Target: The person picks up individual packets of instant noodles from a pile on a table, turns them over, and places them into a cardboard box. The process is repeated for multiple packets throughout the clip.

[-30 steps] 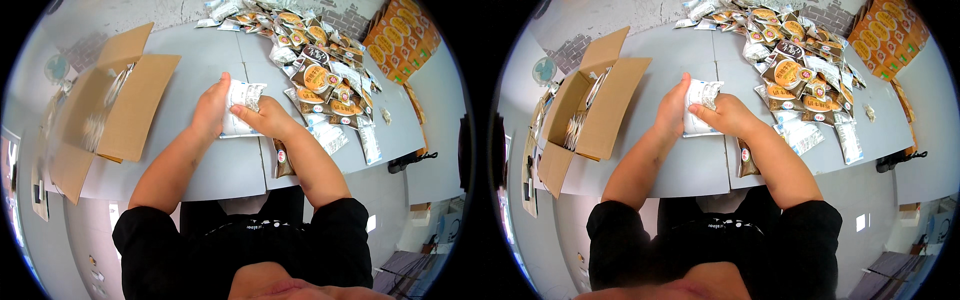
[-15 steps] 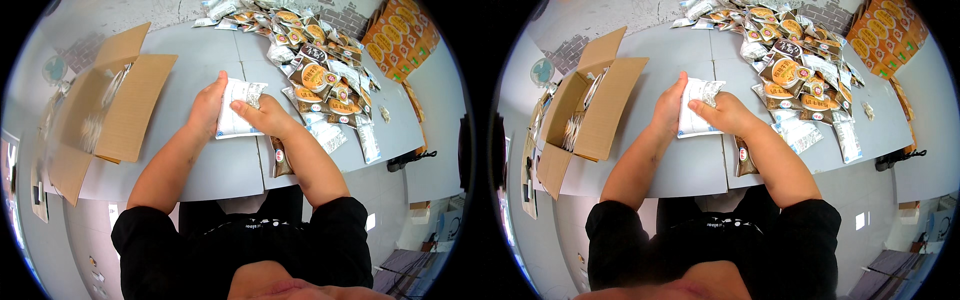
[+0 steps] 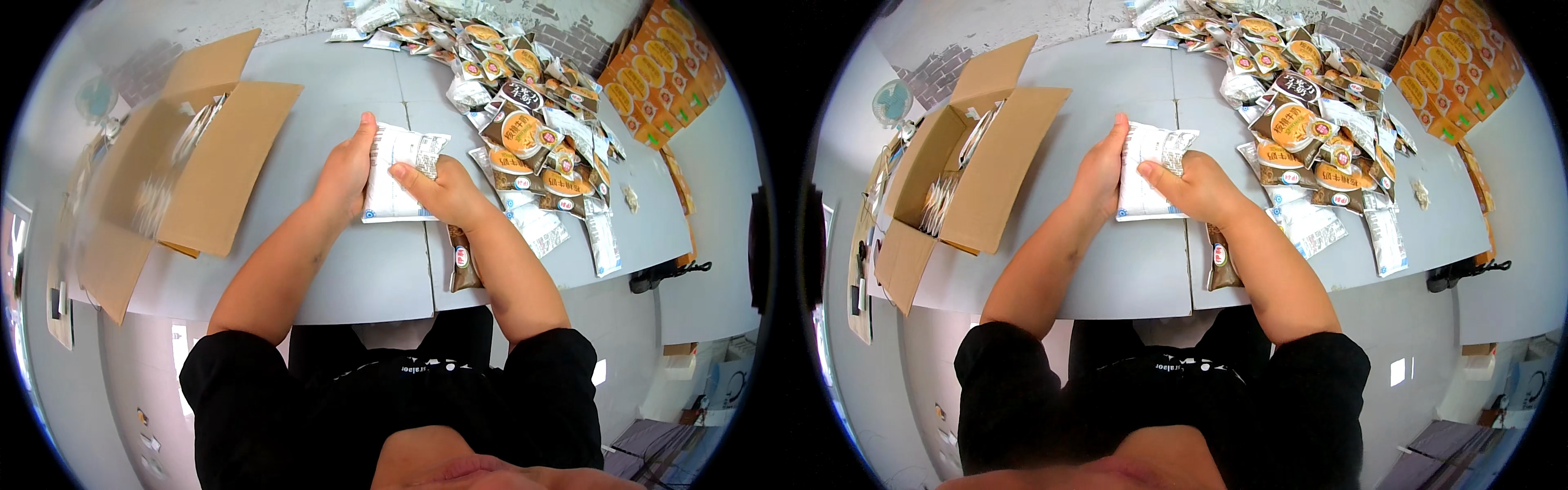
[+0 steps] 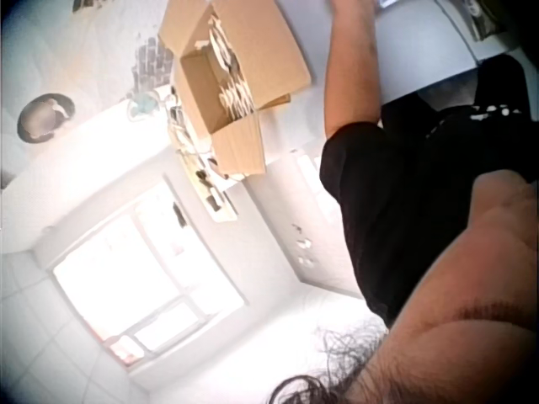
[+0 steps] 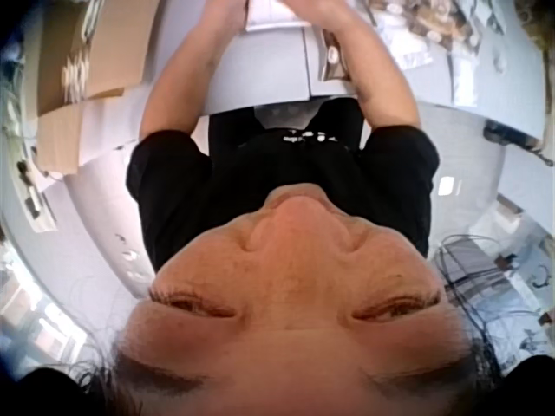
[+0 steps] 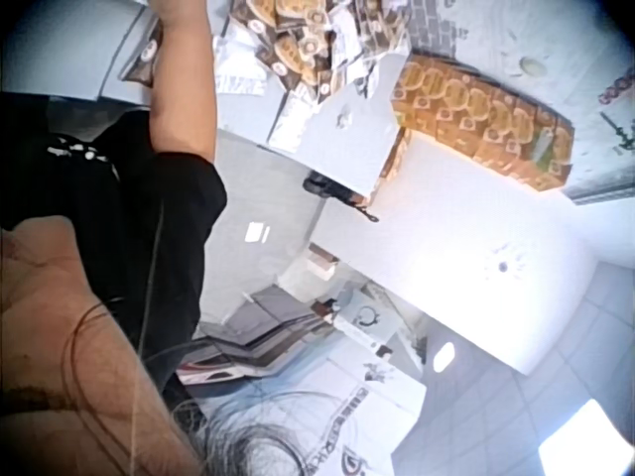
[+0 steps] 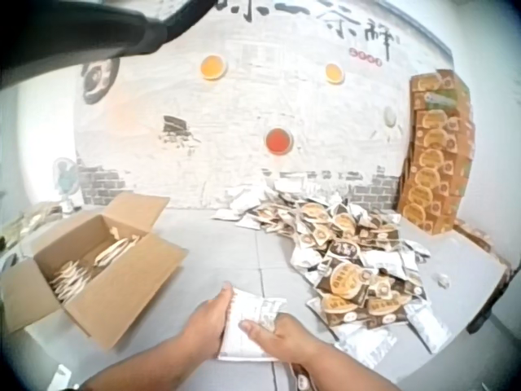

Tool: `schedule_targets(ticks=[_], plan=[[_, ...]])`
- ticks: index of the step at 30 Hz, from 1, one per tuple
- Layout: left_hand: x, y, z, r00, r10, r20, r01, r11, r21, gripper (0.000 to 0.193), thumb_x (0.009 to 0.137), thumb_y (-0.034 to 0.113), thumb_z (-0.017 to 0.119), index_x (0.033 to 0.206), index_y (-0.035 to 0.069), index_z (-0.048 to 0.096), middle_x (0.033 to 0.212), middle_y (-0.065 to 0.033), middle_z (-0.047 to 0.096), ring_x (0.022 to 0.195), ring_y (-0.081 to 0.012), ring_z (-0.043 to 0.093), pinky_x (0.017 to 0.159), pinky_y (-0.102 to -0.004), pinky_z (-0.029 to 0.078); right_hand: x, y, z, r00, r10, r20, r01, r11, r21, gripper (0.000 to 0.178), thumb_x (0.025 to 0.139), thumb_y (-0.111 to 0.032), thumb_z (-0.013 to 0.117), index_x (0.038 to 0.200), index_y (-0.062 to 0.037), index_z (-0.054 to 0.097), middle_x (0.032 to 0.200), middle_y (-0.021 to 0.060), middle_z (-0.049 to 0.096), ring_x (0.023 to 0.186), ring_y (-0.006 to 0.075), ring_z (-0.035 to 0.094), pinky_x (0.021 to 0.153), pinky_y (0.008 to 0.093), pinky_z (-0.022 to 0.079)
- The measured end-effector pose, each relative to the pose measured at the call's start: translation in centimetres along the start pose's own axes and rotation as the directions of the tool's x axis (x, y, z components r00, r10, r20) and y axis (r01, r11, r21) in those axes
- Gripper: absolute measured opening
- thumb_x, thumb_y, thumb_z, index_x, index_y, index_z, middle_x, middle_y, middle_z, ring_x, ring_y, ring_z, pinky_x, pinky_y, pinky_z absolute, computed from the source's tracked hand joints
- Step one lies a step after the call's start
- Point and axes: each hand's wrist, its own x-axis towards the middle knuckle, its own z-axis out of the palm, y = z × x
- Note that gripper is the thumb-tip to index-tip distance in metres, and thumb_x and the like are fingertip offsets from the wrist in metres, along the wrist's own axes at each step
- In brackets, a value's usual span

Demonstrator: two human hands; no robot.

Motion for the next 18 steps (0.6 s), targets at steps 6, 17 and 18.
schedule_targets(ticks=[6,17,18], plan=[[1.7,-0.7,-2.4,0.941,0.335,-0.050,-0.277,0.846,0.456,0.057,0.100,0.051,0.038,0.107,-0.001,0.059,0.090,-0.0069,0.062,0.074,-0.0128,0.056,0.062,-0.0265,0.046,0.1,-1.1,-0.1,0.987,-0.060,-0.147,0.051,0.996,-0.068,0.043,0.091,-0.039,0.061,0.108,0.0003,0.066,0.093,0.0130,0.070,0.085,0.0211,0.065,0.076,0.0338,0.049],[0.2,-0.6,-1.7,0.963,0.039,0.267,-0.080,0.987,0.142,0.070,0.096,0.063,0.034,0.134,0.006,0.045,0.112,-0.0100,0.062,0.093,-0.0192,0.062,0.080,-0.0335,0.050,0.6,-1.3,-0.4,0.945,-0.219,-0.244,0.127,0.931,-0.343,0.036,0.080,-0.015,0.071,0.113,-0.0023,0.063,0.104,0.0167,0.067,0.096,0.0296,0.064,0.076,0.0360,0.051],[0.2,-0.4,-1.9,0.945,0.048,0.324,-0.061,0.998,0.032,0.073,0.095,0.064,0.034,0.139,0.006,0.041,0.120,-0.0105,0.061,0.102,-0.0205,0.062,0.085,-0.0350,0.050,0.6,-1.7,-0.7,0.856,-0.513,-0.065,0.341,0.655,-0.674,0.054,0.068,-0.004,0.072,0.120,-0.0069,0.060,0.118,0.0139,0.061,0.112,0.0312,0.057,0.090,0.0398,0.047]])
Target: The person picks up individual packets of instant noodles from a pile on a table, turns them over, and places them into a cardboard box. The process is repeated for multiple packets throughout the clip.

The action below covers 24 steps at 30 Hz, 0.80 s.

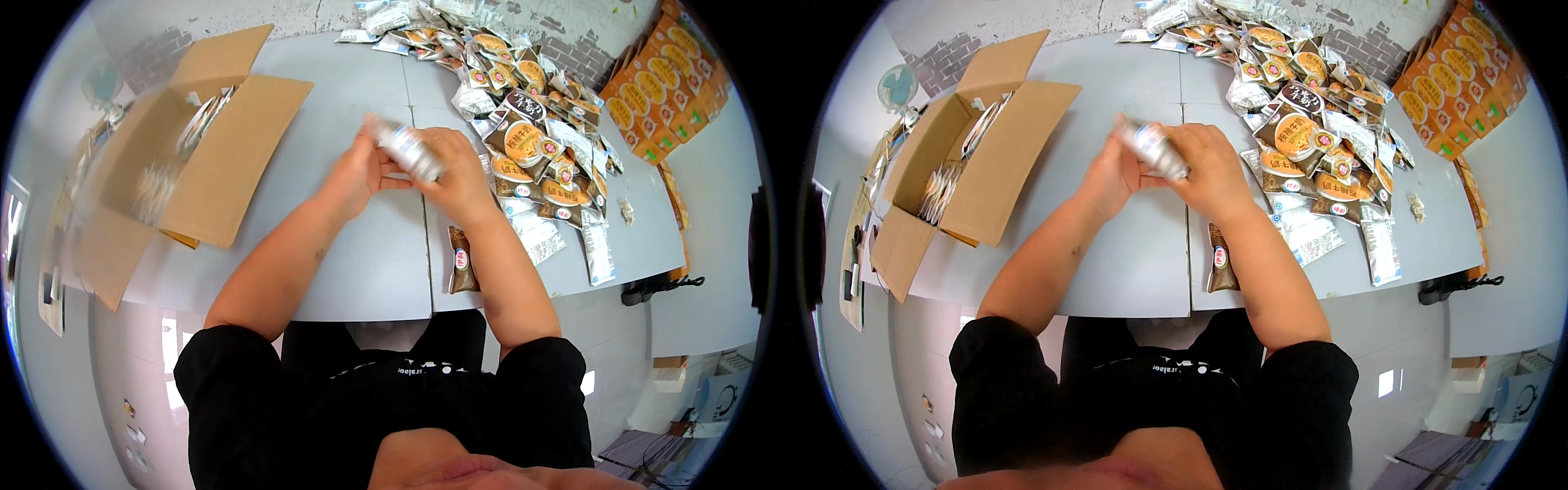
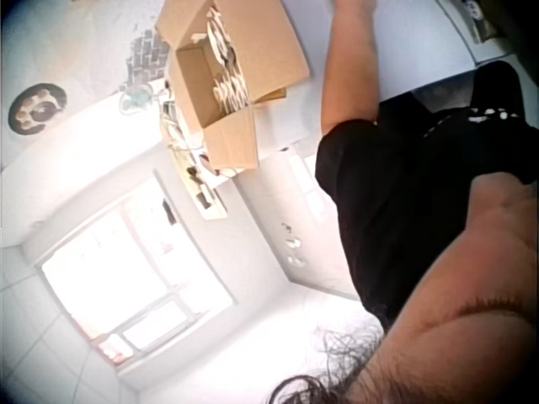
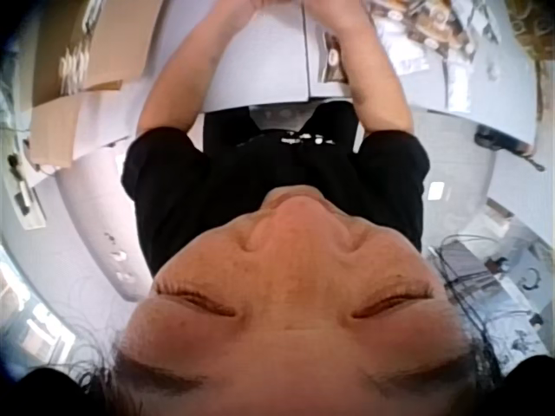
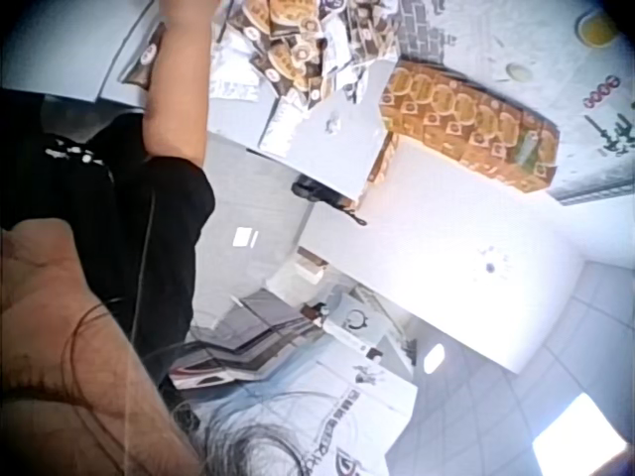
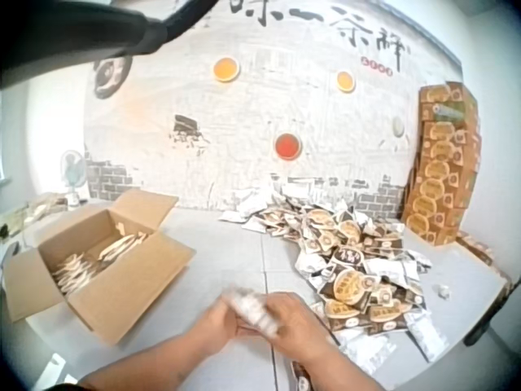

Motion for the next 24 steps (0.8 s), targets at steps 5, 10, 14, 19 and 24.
schedule_targets(ticks=[5,10,14,19,24], plan=[[-0.8,1.2,-0.6,0.998,0.057,0.012,-0.052,0.965,-0.257,0.069,0.097,0.046,0.046,0.150,0.007,0.026,0.140,-0.0121,0.045,0.128,-0.0230,0.045,0.105,-0.0380,0.038,0.0,-0.3,0.4,0.997,-0.071,-0.025,0.065,0.980,-0.188,0.078,0.062,0.007,0.070,0.135,-0.0086,0.049,0.137,0.0141,0.049,0.126,0.0313,0.048,0.103,0.0455,0.037],[-0.7,1.0,0.3,0.996,0.093,0.017,-0.088,0.976,-0.198,0.077,0.092,0.015,0.059,0.153,0.007,0.012,0.144,-0.0146,0.038,0.129,-0.0247,0.045,0.107,-0.0391,0.037,-0.2,0.6,0.4,0.976,0.102,-0.193,-0.123,0.988,-0.098,0.077,0.068,0.007,0.069,0.140,-0.0018,0.041,0.140,0.0170,0.047,0.128,0.0302,0.047,0.105,0.0418,0.038],[-0.4,0.8,-0.2,0.984,0.179,0.019,-0.174,0.971,-0.164,0.088,0.091,0.009,0.059,0.153,0.009,-0.004,0.145,-0.0181,0.036,0.126,-0.0233,0.048,0.103,-0.0361,0.042,-0.1,1.3,1.0,0.866,0.498,-0.046,-0.441,0.805,0.397,0.050,0.090,-0.011,0.061,0.136,0.0005,0.045,0.121,0.0149,0.058,0.109,0.0219,0.059,0.092,0.0344,0.048],[0.4,0.1,-0.8,0.973,0.223,0.058,-0.227,0.971,0.071,0.089,0.090,0.003,0.058,0.153,0.011,-0.004,0.146,-0.0175,0.035,0.129,-0.0232,0.044,0.107,-0.0350,0.037,-0.2,2.9,0.5,0.693,0.600,0.400,-0.631,0.236,0.739,0.037,0.097,-0.032,0.057,0.115,-0.0006,0.059,0.096,0.0037,0.063,0.083,0.0102,0.059,0.073,0.0274,0.050],[0.0,-0.8,0.9,0.962,0.261,0.074,-0.271,0.935,0.229,0.083,0.092,0.009,0.060,0.152,0.007,0.004,0.143,-0.0154,0.039,0.127,-0.0212,0.045,0.106,-0.0341,0.037,0.1,2.2,1.2,0.790,0.570,0.226,-0.468,0.322,0.823,0.033,0.087,-0.027,0.071,0.102,0.0002,0.061,0.093,0.0080,0.067,0.081,0.0125,0.062,0.071,0.0279,0.051]])
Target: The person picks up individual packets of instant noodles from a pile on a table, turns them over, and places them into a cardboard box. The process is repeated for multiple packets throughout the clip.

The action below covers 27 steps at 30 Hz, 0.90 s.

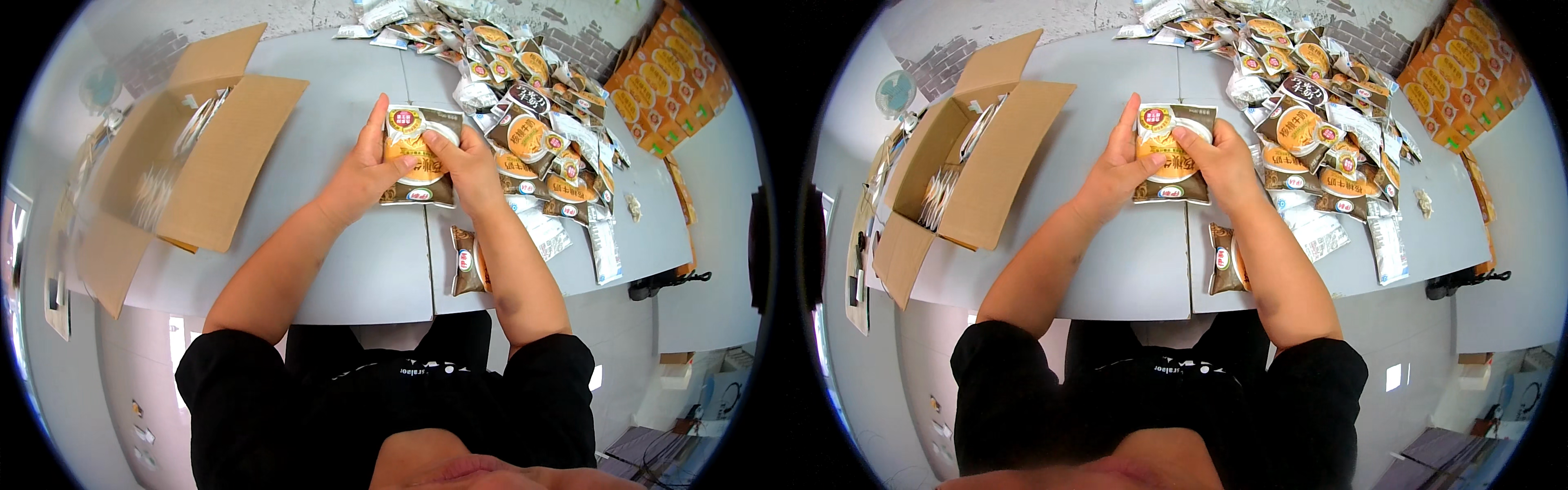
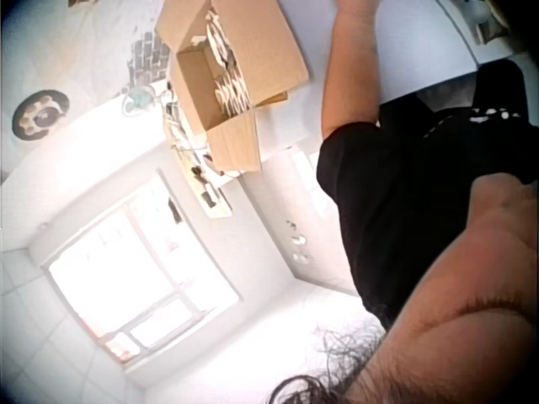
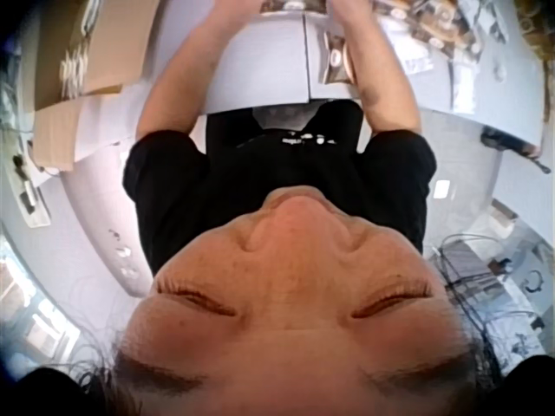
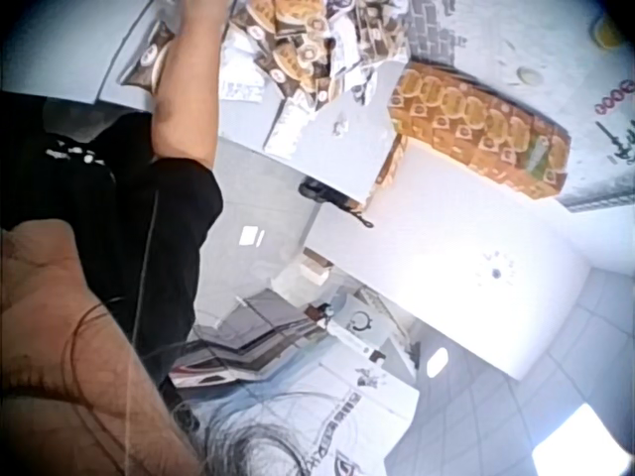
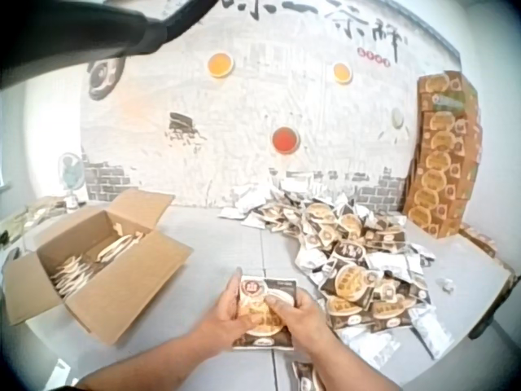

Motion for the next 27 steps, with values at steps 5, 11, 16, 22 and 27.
schedule_targets(ticks=[5,11,16,22,27], plan=[[0.1,0.1,0.8,0.971,-0.238,0.002,0.235,0.955,-0.182,0.060,0.093,0.024,0.064,0.139,0.003,0.031,0.129,-0.0099,0.052,0.116,-0.0165,0.053,0.097,-0.0323,0.045,-1.0,-0.3,0.6,0.963,-0.271,-0.005,0.255,0.910,-0.328,0.024,0.086,-0.020,0.070,0.100,-0.0016,0.063,0.092,0.0084,0.070,0.082,0.0119,0.064,0.072,0.0280,0.051],[0.1,-0.5,0.9,0.969,-0.222,-0.109,0.236,0.962,0.136,0.039,0.092,0.030,0.066,0.119,0.005,0.053,0.108,-0.0030,0.064,0.099,-0.0136,0.062,0.084,-0.0304,0.052,-1.1,-0.7,0.6,0.987,-0.150,-0.054,0.137,0.972,-0.191,0.026,0.088,-0.025,0.070,0.097,-0.0012,0.064,0.091,0.0046,0.069,0.079,0.0082,0.061,0.069,0.0255,0.050],[-0.8,-0.4,2.0,0.986,0.042,-0.162,0.055,0.834,0.549,0.044,0.087,0.037,0.070,0.105,-0.001,0.058,0.092,-0.0121,0.069,0.083,-0.0203,0.067,0.074,-0.0332,0.052,-1.2,-0.9,0.8,0.988,-0.065,-0.144,0.049,0.993,-0.108,0.036,0.091,-0.036,0.065,0.093,-0.0001,0.063,0.083,0.0026,0.065,0.074,0.0082,0.058,0.068,0.0253,0.048],[-0.9,0.5,3.2,0.990,0.098,-0.102,0.012,0.657,0.753,0.049,0.087,0.044,0.067,0.104,-0.002,0.060,0.091,-0.0149,0.069,0.082,-0.0253,0.067,0.074,-0.0336,0.052,-0.1,0.5,-0.5,0.984,0.144,-0.105,-0.105,0.946,0.307,0.042,0.092,-0.040,0.062,0.095,0.0016,0.062,0.095,0.0061,0.064,0.081,0.0098,0.057,0.072,0.0261,0.046],[-0.4,-0.4,2.2,0.953,0.036,-0.300,0.095,0.908,0.409,0.047,0.092,0.044,0.060,0.102,-0.002,0.060,0.090,-0.0183,0.068,0.081,-0.0315,0.067,0.072,-0.0364,0.052,-0.8,-0.1,0.7,0.997,-0.053,-0.063,0.039,0.978,-0.204,0.039,0.092,-0.037,0.063,0.095,0.0012,0.061,0.096,0.0072,0.065,0.083,0.0109,0.058,0.072,0.0262,0.047]])
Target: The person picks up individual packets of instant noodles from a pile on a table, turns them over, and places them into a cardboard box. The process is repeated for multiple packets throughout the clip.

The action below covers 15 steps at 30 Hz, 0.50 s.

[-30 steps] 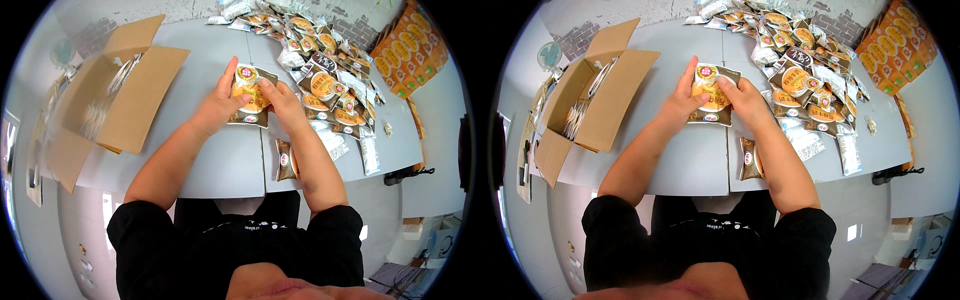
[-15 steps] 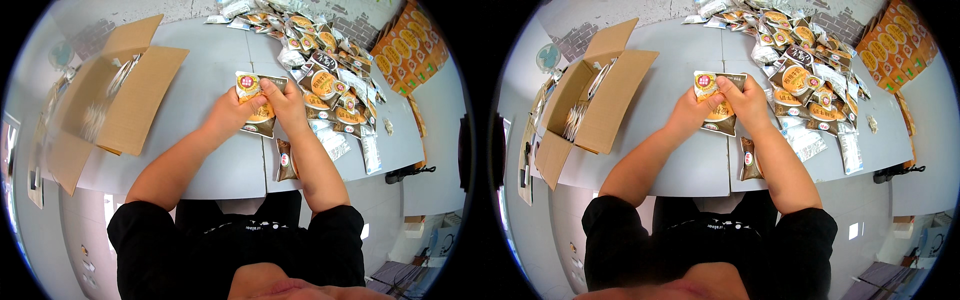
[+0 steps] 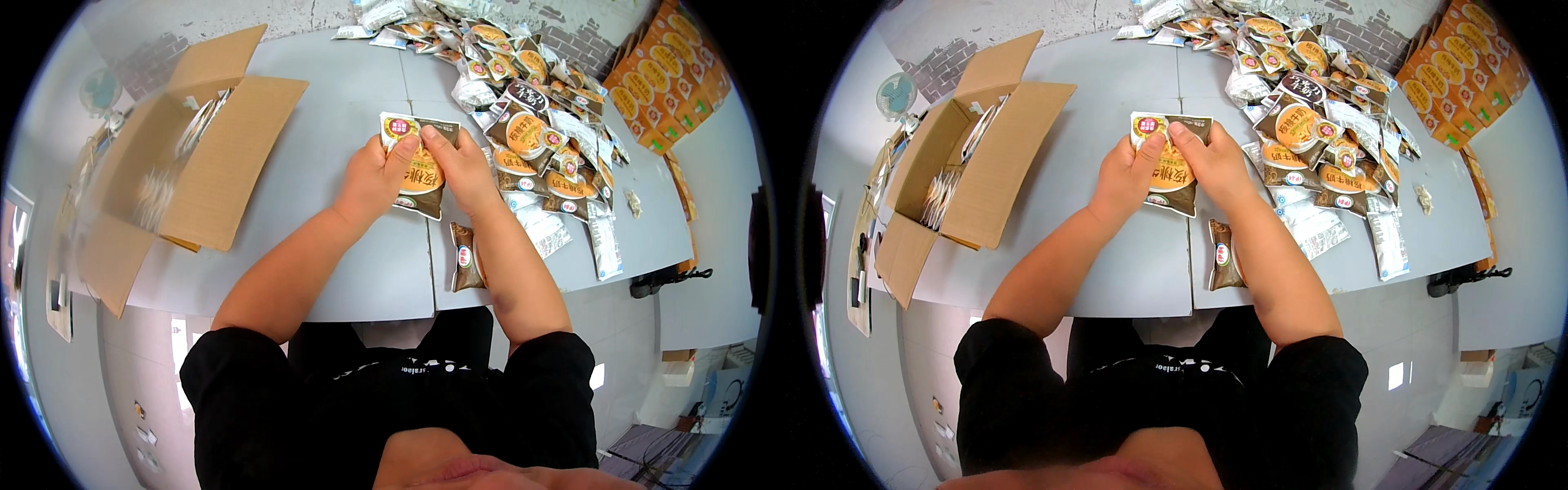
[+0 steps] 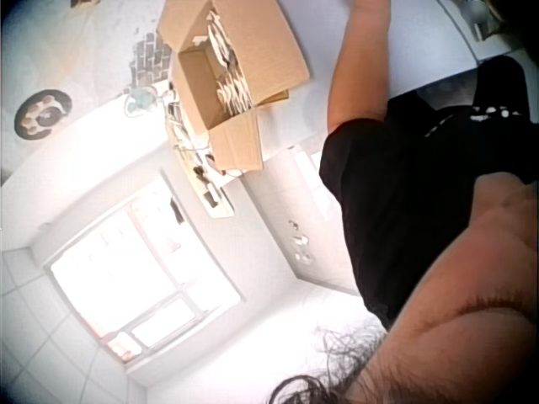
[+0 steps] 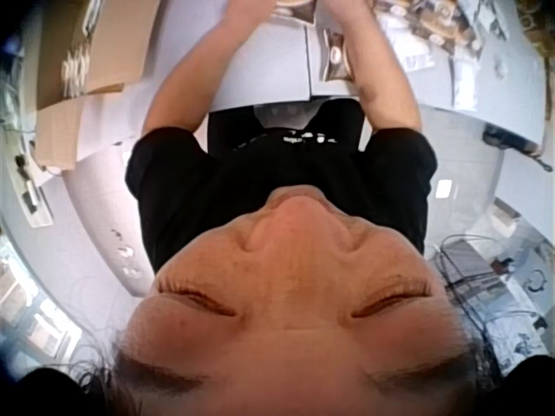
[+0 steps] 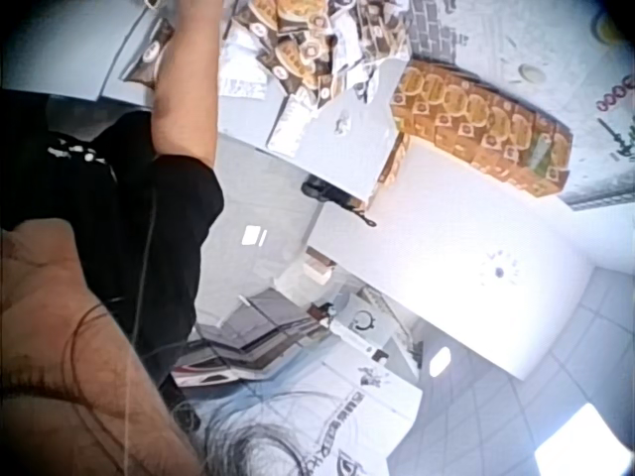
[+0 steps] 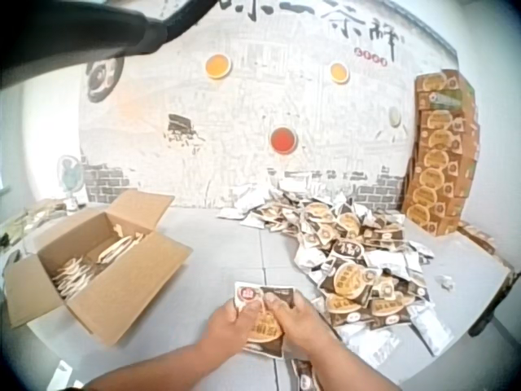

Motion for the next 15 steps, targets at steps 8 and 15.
schedule_targets(ticks=[8,15], plan=[[-0.5,0.4,0.1,0.955,0.258,0.147,-0.297,0.849,0.437,0.047,0.096,0.044,0.053,0.096,-0.003,0.059,0.081,-0.0185,0.067,0.074,-0.0328,0.066,0.066,-0.0385,0.051,0.3,-0.1,-0.5,0.949,0.316,0.015,-0.280,0.817,0.505,0.038,0.094,-0.037,0.059,0.097,0.0007,0.061,0.089,0.0067,0.063,0.080,0.0119,0.059,0.069,0.0281,0.048],[0.3,-1.1,-0.2,0.995,0.099,-0.012,-0.096,0.983,0.154,0.047,0.096,0.045,0.052,0.097,-0.002,0.060,0.083,-0.0156,0.068,0.075,-0.0311,0.067,0.067,-0.0383,0.052,0.0,-0.5,-0.2,0.984,0.178,0.030,-0.180,0.964,0.194,0.044,0.092,-0.042,0.061,0.097,0.0015,0.061,0.089,0.0060,0.062,0.076,0.0107,0.056,0.067,0.0243,0.045]])
